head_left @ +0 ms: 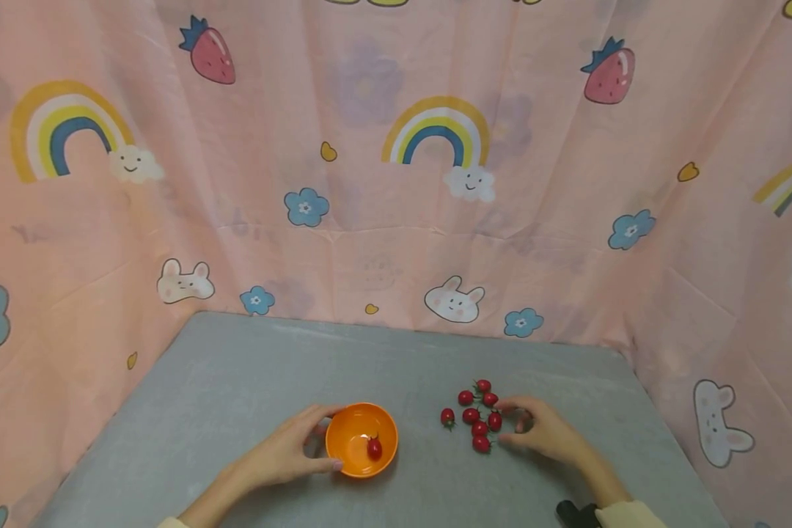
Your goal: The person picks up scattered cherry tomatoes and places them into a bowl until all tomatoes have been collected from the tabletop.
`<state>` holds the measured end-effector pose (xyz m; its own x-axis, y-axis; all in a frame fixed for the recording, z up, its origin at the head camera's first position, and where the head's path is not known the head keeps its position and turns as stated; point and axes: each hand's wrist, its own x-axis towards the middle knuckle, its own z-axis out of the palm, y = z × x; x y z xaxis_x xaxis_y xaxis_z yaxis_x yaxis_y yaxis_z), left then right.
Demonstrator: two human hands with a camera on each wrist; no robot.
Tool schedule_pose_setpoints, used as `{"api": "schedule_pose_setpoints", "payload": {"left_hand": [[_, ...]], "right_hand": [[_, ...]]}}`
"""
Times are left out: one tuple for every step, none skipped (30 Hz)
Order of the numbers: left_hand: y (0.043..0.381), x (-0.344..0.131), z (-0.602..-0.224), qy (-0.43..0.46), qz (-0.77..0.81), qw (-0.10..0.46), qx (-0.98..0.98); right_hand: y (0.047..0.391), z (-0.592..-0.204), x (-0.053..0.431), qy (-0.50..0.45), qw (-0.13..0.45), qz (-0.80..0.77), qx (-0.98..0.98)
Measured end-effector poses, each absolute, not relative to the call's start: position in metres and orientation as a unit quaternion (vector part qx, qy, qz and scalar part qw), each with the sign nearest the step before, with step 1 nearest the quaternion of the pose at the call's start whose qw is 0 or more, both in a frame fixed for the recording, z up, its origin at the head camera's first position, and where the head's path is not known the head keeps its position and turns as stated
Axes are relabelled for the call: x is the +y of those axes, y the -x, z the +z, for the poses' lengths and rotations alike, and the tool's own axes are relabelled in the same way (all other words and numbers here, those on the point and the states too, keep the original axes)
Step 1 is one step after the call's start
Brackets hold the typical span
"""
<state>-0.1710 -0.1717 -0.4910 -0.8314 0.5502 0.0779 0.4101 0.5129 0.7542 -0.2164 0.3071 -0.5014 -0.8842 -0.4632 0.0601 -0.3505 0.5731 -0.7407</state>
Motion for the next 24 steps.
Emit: {"api": "schedule_pose_setpoints", "payload": {"left_hand": [[0.171, -0.172, -0.491, -0.276, 0.407, 0.087, 0.866], [0.171, -0.172, -0.491, -0.275, 0.406, 0.087, 0.867], [0.171, -0.172, -0.491, -0.275, 0.405, 0.087, 0.868], [0.171, -0.172, -0.491, -0.275, 0.405, 0.087, 0.868], [0.171, -0.172, -0.491, -0.275, 0.405, 0.087, 0.868], [0.171, -0.172, -0.49, -0.274, 0.406, 0.087, 0.867], [0.171, -0.172, -0.49, -0.274, 0.407, 0.087, 0.867], [0.171, -0.172, -0.49, -0.274, 0.408, 0.088, 0.867], [0.171, -0.172, -0.489, -0.274, 0.409, 0.088, 0.866], [0.171, -0.172, -0.489, -0.273, 0.409, 0.088, 0.866], [0.171, -0.172, -0.489, -0.273, 0.41, 0.09, 0.866], [0.171, -0.172, -0.488, -0.272, 0.409, 0.09, 0.866], [0.171, -0.172, -0.488, -0.272, 0.409, 0.091, 0.866], [0.171, -0.172, -0.488, -0.272, 0.409, 0.092, 0.866], [0.171, -0.172, -0.488, -0.272, 0.409, 0.093, 0.866], [0.171, -0.172, -0.488, -0.271, 0.408, 0.094, 0.867], [0.171, -0.172, -0.488, -0.271, 0.407, 0.094, 0.867], [0.171, -0.172, -0.488, -0.271, 0.406, 0.094, 0.867], [0.172, -0.172, -0.488, -0.272, 0.406, 0.094, 0.867], [0.172, -0.172, -0.488, -0.273, 0.406, 0.095, 0.867], [0.172, -0.172, -0.489, -0.273, 0.405, 0.095, 0.867], [0.172, -0.172, -0.489, -0.274, 0.405, 0.095, 0.867], [0.172, -0.172, -0.489, -0.275, 0.405, 0.094, 0.867], [0.173, -0.172, -0.489, -0.275, 0.405, 0.094, 0.867]], "right_hand": [[0.218, -0.503, 0.307, 0.231, 0.069, -0.399, 0.885], [0.219, -0.504, 0.306, 0.23, 0.069, -0.397, 0.886], [0.22, -0.505, 0.306, 0.229, 0.069, -0.395, 0.887], [0.22, -0.505, 0.305, 0.227, 0.069, -0.392, 0.889], [0.221, -0.505, 0.304, 0.224, 0.07, -0.39, 0.89], [0.221, -0.505, 0.303, 0.222, 0.071, -0.389, 0.891], [0.222, -0.505, 0.301, 0.22, 0.073, -0.388, 0.892], [0.222, -0.504, 0.3, 0.216, 0.075, -0.386, 0.894], [0.222, -0.504, 0.299, 0.215, 0.077, -0.385, 0.894], [0.223, -0.503, 0.299, 0.215, 0.078, -0.382, 0.895], [0.223, -0.502, 0.298, 0.217, 0.078, -0.38, 0.896], [0.223, -0.502, 0.298, 0.221, 0.079, -0.378, 0.896], [0.223, -0.501, 0.297, 0.224, 0.078, -0.375, 0.896], [0.223, -0.501, 0.297, 0.227, 0.078, -0.371, 0.897], [0.223, -0.501, 0.296, 0.231, 0.077, -0.368, 0.897], [0.224, -0.501, 0.296, 0.234, 0.076, -0.365, 0.898], [0.224, -0.501, 0.296, 0.236, 0.074, -0.362, 0.899], [0.224, -0.501, 0.296, 0.237, 0.073, -0.36, 0.9], [0.224, -0.502, 0.296, 0.237, 0.071, -0.358, 0.901], [0.224, -0.502, 0.295, 0.237, 0.07, -0.357, 0.901], [0.224, -0.502, 0.295, 0.236, 0.068, -0.355, 0.902], [0.224, -0.502, 0.295, 0.235, 0.066, -0.352, 0.903], [0.224, -0.503, 0.295, 0.234, 0.065, -0.35, 0.905], [0.224, -0.503, 0.294, 0.234, 0.063, -0.347, 0.906]]}}
